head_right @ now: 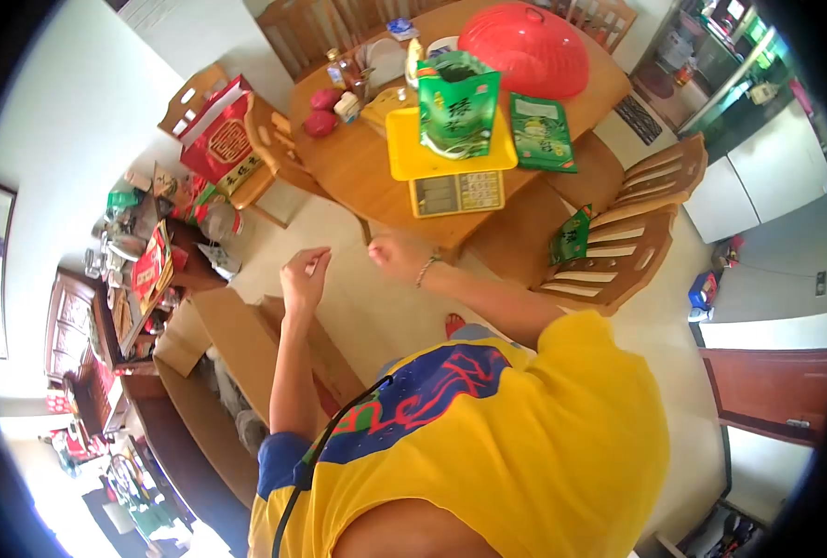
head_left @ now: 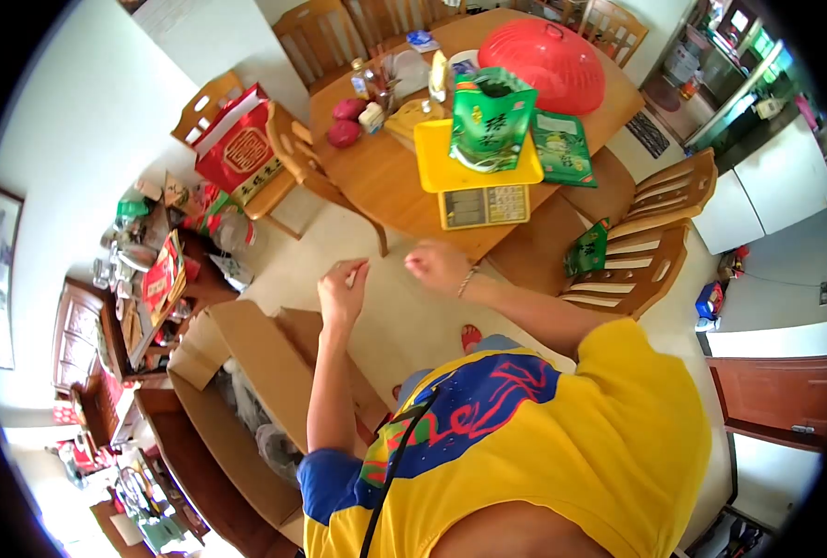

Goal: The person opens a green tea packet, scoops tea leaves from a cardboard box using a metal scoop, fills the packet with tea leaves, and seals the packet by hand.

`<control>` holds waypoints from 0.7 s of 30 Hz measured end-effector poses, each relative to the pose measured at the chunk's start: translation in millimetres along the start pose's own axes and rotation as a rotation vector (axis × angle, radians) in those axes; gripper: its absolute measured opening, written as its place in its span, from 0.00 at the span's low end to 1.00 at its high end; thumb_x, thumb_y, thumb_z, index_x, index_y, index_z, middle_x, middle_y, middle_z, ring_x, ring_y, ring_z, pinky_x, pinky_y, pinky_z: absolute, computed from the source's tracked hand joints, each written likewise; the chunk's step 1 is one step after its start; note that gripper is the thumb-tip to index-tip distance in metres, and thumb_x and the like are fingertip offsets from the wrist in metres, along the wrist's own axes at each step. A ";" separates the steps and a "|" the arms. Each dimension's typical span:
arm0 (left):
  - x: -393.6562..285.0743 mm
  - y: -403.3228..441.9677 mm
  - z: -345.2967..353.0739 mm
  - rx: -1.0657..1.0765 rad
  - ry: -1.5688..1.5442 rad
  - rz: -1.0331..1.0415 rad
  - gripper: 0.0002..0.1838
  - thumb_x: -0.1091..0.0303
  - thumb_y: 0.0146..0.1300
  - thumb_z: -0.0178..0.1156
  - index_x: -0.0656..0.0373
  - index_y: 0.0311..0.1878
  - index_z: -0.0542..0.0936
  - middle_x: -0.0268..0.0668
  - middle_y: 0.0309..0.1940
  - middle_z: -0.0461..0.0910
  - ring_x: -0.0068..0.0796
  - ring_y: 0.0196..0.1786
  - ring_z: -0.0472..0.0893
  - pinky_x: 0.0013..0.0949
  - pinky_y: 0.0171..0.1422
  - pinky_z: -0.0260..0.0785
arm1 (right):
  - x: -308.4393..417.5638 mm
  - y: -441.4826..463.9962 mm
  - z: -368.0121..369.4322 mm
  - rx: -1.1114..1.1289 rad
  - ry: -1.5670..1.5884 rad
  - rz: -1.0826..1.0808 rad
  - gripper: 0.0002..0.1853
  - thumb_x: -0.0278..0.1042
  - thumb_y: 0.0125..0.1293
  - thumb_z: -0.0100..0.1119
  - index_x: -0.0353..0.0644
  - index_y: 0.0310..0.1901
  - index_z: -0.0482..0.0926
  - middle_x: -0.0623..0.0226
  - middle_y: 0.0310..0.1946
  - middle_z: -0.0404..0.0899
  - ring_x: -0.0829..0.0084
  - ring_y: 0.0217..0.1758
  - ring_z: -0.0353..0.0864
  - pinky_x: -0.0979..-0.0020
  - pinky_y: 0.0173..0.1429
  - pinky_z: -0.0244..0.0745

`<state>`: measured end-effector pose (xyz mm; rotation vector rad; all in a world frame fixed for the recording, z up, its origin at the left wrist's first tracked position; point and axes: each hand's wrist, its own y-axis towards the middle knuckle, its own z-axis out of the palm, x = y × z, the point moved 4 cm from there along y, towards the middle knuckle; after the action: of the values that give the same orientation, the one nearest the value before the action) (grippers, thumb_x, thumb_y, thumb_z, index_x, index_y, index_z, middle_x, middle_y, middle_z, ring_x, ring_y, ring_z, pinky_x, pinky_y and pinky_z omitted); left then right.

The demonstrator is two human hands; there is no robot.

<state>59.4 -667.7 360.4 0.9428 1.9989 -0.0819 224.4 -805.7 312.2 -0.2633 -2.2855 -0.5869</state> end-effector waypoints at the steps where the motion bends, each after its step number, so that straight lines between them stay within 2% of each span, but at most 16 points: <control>1: -22.7 19.3 21.1 0.045 -0.045 0.073 0.08 0.69 0.62 0.67 0.61 0.43 0.87 0.44 0.35 0.86 0.34 0.36 0.85 0.32 0.44 0.76 | -14.1 -0.7 -36.4 -0.069 0.037 0.054 0.07 0.33 0.62 0.61 0.39 0.33 0.82 0.58 0.30 0.79 0.55 0.36 0.79 0.57 0.41 0.74; 2: -44.1 37.5 39.4 0.090 -0.090 0.147 0.09 0.68 0.62 0.67 0.61 0.44 0.87 0.44 0.35 0.87 0.30 0.34 0.85 0.31 0.41 0.76 | -26.1 -3.9 -68.8 -0.167 0.011 0.070 0.06 0.32 0.61 0.62 0.38 0.33 0.82 0.58 0.30 0.79 0.56 0.35 0.80 0.58 0.39 0.74; 5: -91.8 89.5 87.2 0.199 -0.049 0.131 0.11 0.67 0.61 0.68 0.62 0.44 0.87 0.45 0.35 0.87 0.30 0.34 0.85 0.31 0.41 0.76 | -49.4 -10.3 -158.6 -0.363 -0.053 0.101 0.06 0.31 0.60 0.65 0.38 0.34 0.82 0.58 0.30 0.80 0.58 0.32 0.80 0.61 0.36 0.75; 8: -138.6 139.3 117.2 0.207 -0.072 0.236 0.10 0.70 0.59 0.70 0.62 0.43 0.87 0.43 0.29 0.85 0.33 0.30 0.85 0.34 0.38 0.78 | -76.7 -11.6 -220.3 -0.542 -0.072 0.121 0.06 0.29 0.59 0.67 0.37 0.35 0.83 0.59 0.30 0.81 0.62 0.30 0.82 0.66 0.35 0.76; 12: -157.0 211.9 151.2 0.145 -0.189 0.289 0.17 0.69 0.57 0.72 0.60 0.50 0.85 0.41 0.34 0.86 0.33 0.33 0.85 0.34 0.42 0.78 | -96.8 6.9 -273.9 -0.712 -0.068 0.117 0.07 0.28 0.59 0.70 0.36 0.36 0.83 0.60 0.30 0.81 0.67 0.30 0.83 0.71 0.35 0.76; 13: -163.7 226.7 154.4 0.127 -0.198 0.313 0.24 0.69 0.57 0.72 0.61 0.57 0.80 0.42 0.41 0.85 0.31 0.40 0.85 0.33 0.46 0.77 | -100.6 13.8 -282.0 -0.683 -0.036 0.152 0.11 0.31 0.58 0.71 0.37 0.40 0.83 0.61 0.33 0.82 0.69 0.33 0.83 0.71 0.36 0.77; 14: -169.4 239.6 157.0 0.110 -0.210 0.339 0.31 0.68 0.57 0.73 0.61 0.64 0.76 0.43 0.48 0.85 0.30 0.47 0.84 0.33 0.50 0.77 | -102.3 21.4 -289.3 -0.700 -0.041 0.150 0.11 0.31 0.58 0.71 0.37 0.40 0.83 0.61 0.33 0.82 0.69 0.33 0.83 0.71 0.36 0.77; 15: -171.2 251.0 161.2 0.159 -0.181 0.306 0.36 0.69 0.57 0.73 0.61 0.68 0.70 0.41 0.51 0.82 0.27 0.52 0.81 0.32 0.54 0.76 | -102.8 30.4 -293.5 -0.683 -0.048 0.139 0.14 0.32 0.58 0.72 0.38 0.44 0.82 0.62 0.36 0.82 0.70 0.36 0.83 0.71 0.38 0.77; 16: -164.4 265.6 167.5 0.170 -0.186 0.322 0.36 0.69 0.57 0.73 0.61 0.68 0.70 0.41 0.51 0.82 0.27 0.52 0.81 0.32 0.54 0.76 | -102.0 38.4 -297.3 -0.666 -0.058 0.131 0.17 0.33 0.57 0.73 0.38 0.47 0.82 0.62 0.38 0.82 0.70 0.38 0.82 0.71 0.39 0.77; 17: -153.7 279.8 179.9 0.312 -0.305 0.300 0.33 0.69 0.55 0.74 0.63 0.65 0.74 0.39 0.48 0.83 0.27 0.47 0.82 0.32 0.51 0.76 | -102.8 45.5 -299.4 -0.624 -0.049 0.167 0.24 0.36 0.55 0.75 0.39 0.53 0.80 0.61 0.43 0.82 0.70 0.42 0.81 0.70 0.43 0.78; 18: -155.3 286.8 186.8 0.456 -0.421 0.276 0.31 0.70 0.54 0.74 0.64 0.62 0.77 0.37 0.44 0.84 0.27 0.41 0.83 0.32 0.49 0.76 | -108.2 51.4 -300.1 -0.641 -0.059 0.176 0.24 0.36 0.55 0.75 0.39 0.53 0.80 0.61 0.43 0.82 0.70 0.42 0.81 0.70 0.43 0.78; 19: -154.4 291.6 189.8 0.497 -0.479 0.269 0.25 0.70 0.55 0.74 0.65 0.57 0.81 0.33 0.39 0.85 0.21 0.39 0.81 0.28 0.48 0.74 | -114.6 59.7 -297.8 -0.623 -0.038 0.150 0.26 0.38 0.55 0.76 0.39 0.55 0.79 0.60 0.45 0.82 0.69 0.42 0.81 0.69 0.44 0.78; 20: -152.7 296.9 191.2 0.512 -0.485 0.280 0.25 0.70 0.55 0.74 0.65 0.57 0.81 0.33 0.39 0.85 0.21 0.39 0.81 0.28 0.48 0.74 | -119.2 68.2 -295.3 -0.605 -0.017 0.123 0.29 0.39 0.54 0.76 0.40 0.56 0.79 0.59 0.47 0.82 0.69 0.42 0.81 0.68 0.46 0.79; 21: -156.3 299.3 188.9 0.593 -0.421 0.227 0.20 0.70 0.57 0.73 0.64 0.53 0.83 0.33 0.38 0.85 0.19 0.41 0.81 0.26 0.50 0.73 | -122.0 75.3 -294.6 -0.616 -0.030 0.106 0.28 0.41 0.54 0.77 0.39 0.55 0.80 0.59 0.42 0.84 0.68 0.39 0.81 0.69 0.45 0.78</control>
<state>432.6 -622.2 451.3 1.3838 1.4815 -0.7163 519.4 -884.6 431.1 -0.6854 -2.0466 -1.2267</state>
